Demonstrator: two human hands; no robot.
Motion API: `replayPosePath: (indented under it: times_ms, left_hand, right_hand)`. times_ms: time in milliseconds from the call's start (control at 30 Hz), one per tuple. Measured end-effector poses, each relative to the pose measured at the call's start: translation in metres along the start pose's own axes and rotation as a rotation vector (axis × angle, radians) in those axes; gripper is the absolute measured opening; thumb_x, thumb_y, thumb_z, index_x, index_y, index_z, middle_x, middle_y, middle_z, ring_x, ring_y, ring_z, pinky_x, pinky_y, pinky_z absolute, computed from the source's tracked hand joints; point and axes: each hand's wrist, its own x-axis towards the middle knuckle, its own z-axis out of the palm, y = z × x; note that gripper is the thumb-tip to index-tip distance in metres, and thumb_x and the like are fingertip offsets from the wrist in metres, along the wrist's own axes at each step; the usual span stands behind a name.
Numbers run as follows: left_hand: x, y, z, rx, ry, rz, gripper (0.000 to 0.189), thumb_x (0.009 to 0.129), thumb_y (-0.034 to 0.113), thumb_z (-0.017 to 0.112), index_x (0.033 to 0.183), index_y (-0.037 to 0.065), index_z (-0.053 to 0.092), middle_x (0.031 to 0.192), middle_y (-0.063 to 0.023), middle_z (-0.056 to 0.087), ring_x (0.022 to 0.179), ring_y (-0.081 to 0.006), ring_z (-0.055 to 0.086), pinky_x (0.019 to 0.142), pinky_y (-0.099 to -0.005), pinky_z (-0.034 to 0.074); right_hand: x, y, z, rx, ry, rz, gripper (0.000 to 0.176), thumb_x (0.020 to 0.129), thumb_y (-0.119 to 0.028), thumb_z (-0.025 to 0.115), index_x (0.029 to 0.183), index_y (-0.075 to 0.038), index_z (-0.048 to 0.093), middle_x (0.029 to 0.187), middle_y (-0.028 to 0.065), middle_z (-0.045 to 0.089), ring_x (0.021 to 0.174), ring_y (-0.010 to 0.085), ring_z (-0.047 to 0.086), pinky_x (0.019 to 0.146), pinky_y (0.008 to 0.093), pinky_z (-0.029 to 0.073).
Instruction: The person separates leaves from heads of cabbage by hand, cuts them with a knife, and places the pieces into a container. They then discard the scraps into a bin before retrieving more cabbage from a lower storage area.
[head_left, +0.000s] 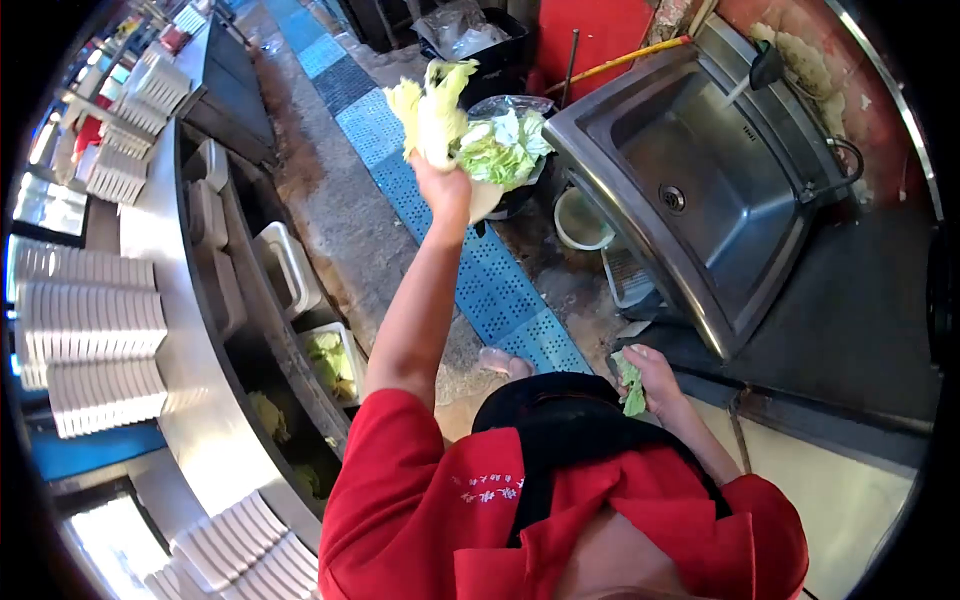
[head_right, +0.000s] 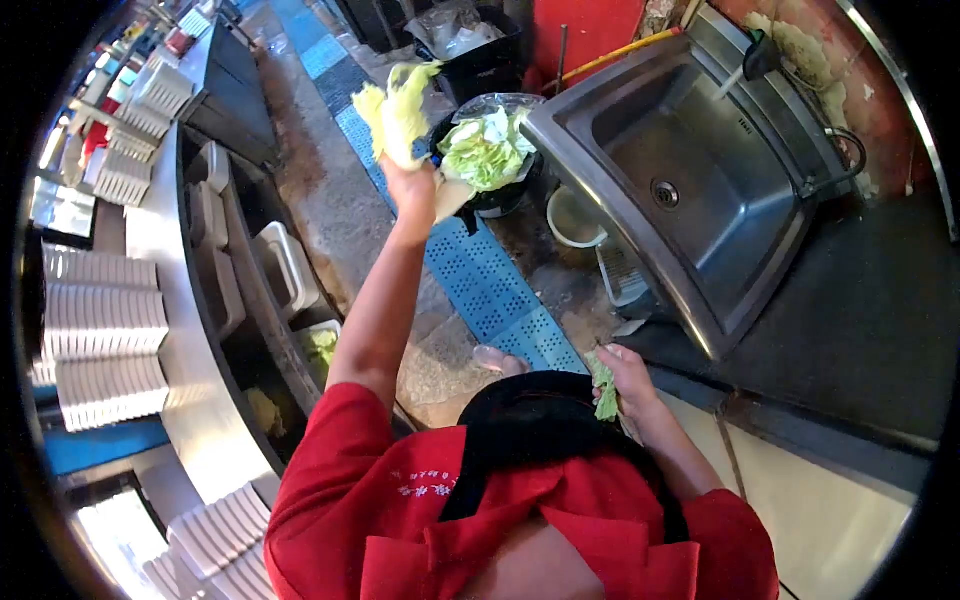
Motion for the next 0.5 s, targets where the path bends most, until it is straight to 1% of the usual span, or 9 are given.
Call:
replayPosePath:
  times_ms: [133, 200, 233, 300, 333, 400, 433, 467, 500]
  left_hand:
    - [0.042, -0.037, 0.027, 0.85, -0.347, -0.095, 0.085, 0.061, 0.028, 0.08, 0.132, 0.01, 0.036, 0.142, -0.0188, 0.027, 0.127, -0.0459, 0.026, 0.097, -0.0498, 0.037]
    - [0.037, -0.053, 0.003, 0.999, -0.62, -0.149, 0.081, 0.067, 0.029, 0.077, 0.135, 0.018, 0.036, 0.141, -0.0168, 0.03, 0.131, -0.0356, 0.026, 0.096, -0.0569, 0.035]
    - [0.031, -0.094, -0.018, 0.921, -0.742, -0.121, 0.076, 0.068, 0.029, 0.076, 0.133, 0.016, 0.039, 0.137, -0.0173, 0.036, 0.128, -0.0359, 0.032, 0.097, -0.0534, 0.036]
    - [0.001, -0.172, -0.081, 0.746, -0.921, 0.017, 0.066, 0.07, 0.029, 0.073, 0.128, 0.012, 0.047, 0.119, -0.0199, 0.054, 0.113, -0.0373, 0.049, 0.095, -0.0435, 0.041]
    - [-0.027, -0.189, -0.123, 0.747, -0.94, -0.048, 0.063, 0.07, 0.027, 0.072, 0.126, 0.01, 0.048, 0.118, -0.0198, 0.055, 0.109, -0.039, 0.051, 0.094, -0.0427, 0.042]
    - [-0.077, -0.216, -0.22, 0.851, -1.128, -0.384, 0.061, 0.072, 0.03, 0.07, 0.124, 0.006, 0.049, 0.118, -0.0189, 0.057, 0.11, -0.0363, 0.052, 0.093, -0.0418, 0.043]
    - [-0.112, -0.233, -0.282, 0.913, -1.131, -0.376, 0.058, 0.073, 0.032, 0.069, 0.122, 0.005, 0.052, 0.116, -0.0194, 0.058, 0.109, -0.0355, 0.053, 0.093, -0.0405, 0.043]
    - [-0.144, -0.237, -0.338, 0.958, -1.076, -0.854, 0.055, 0.074, 0.032, 0.069, 0.12, 0.006, 0.055, 0.118, -0.019, 0.057, 0.11, -0.0347, 0.053, 0.094, -0.0393, 0.042]
    - [-0.164, -0.209, -0.377, 1.132, -1.173, -0.76, 0.055, 0.075, 0.033, 0.068, 0.122, 0.007, 0.054, 0.12, -0.0193, 0.056, 0.111, -0.0326, 0.053, 0.094, -0.0385, 0.043]
  right_hand:
    - [0.026, -0.011, 0.034, 0.005, 0.073, -0.001, 0.017, 0.089, -0.022, 0.056, 0.093, -0.006, 0.054, 0.071, 0.0046, 0.056, 0.051, 0.0145, 0.054, 0.041, 0.0287, 0.046]
    - [0.044, -0.02, 0.049, -0.028, 0.05, -0.002, 0.017, 0.089, -0.022, 0.057, 0.094, -0.006, 0.055, 0.073, 0.0046, 0.057, 0.052, 0.0142, 0.054, 0.041, 0.0286, 0.046]
    - [0.054, -0.025, 0.059, -0.036, 0.019, -0.004, 0.017, 0.089, -0.022, 0.057, 0.094, -0.006, 0.056, 0.074, 0.0044, 0.058, 0.055, 0.0133, 0.055, 0.045, 0.028, 0.047]
    - [0.083, -0.029, 0.074, -0.051, -0.141, -0.035, 0.022, 0.092, -0.024, 0.055, 0.102, -0.004, 0.058, 0.081, 0.0028, 0.06, 0.064, 0.0107, 0.057, 0.06, 0.0245, 0.049]
    - [0.094, -0.036, 0.089, -0.055, -0.145, -0.018, 0.022, 0.092, -0.024, 0.055, 0.102, -0.004, 0.058, 0.081, 0.0028, 0.06, 0.064, 0.0107, 0.057, 0.06, 0.0245, 0.049]
    - [0.125, -0.054, 0.13, -0.222, -0.327, -0.07, 0.03, 0.095, -0.026, 0.051, 0.113, -0.003, 0.057, 0.091, 0.0032, 0.06, 0.069, 0.0114, 0.058, 0.069, 0.0236, 0.049]
    - [0.148, -0.056, 0.144, -0.299, -0.421, -0.124, 0.033, 0.095, -0.026, 0.049, 0.119, -0.004, 0.054, 0.094, 0.0038, 0.059, 0.07, 0.0125, 0.058, 0.068, 0.0266, 0.05]
    - [0.174, -0.06, 0.159, -0.378, -0.522, -0.175, 0.036, 0.095, -0.027, 0.048, 0.125, -0.006, 0.05, 0.097, 0.0044, 0.058, 0.07, 0.0137, 0.059, 0.067, 0.0296, 0.052]
    - [0.193, -0.077, 0.183, -0.328, -0.575, -0.006, 0.035, 0.096, -0.025, 0.048, 0.126, -0.007, 0.049, 0.095, 0.0066, 0.058, 0.072, 0.0164, 0.06, 0.064, 0.0337, 0.054]
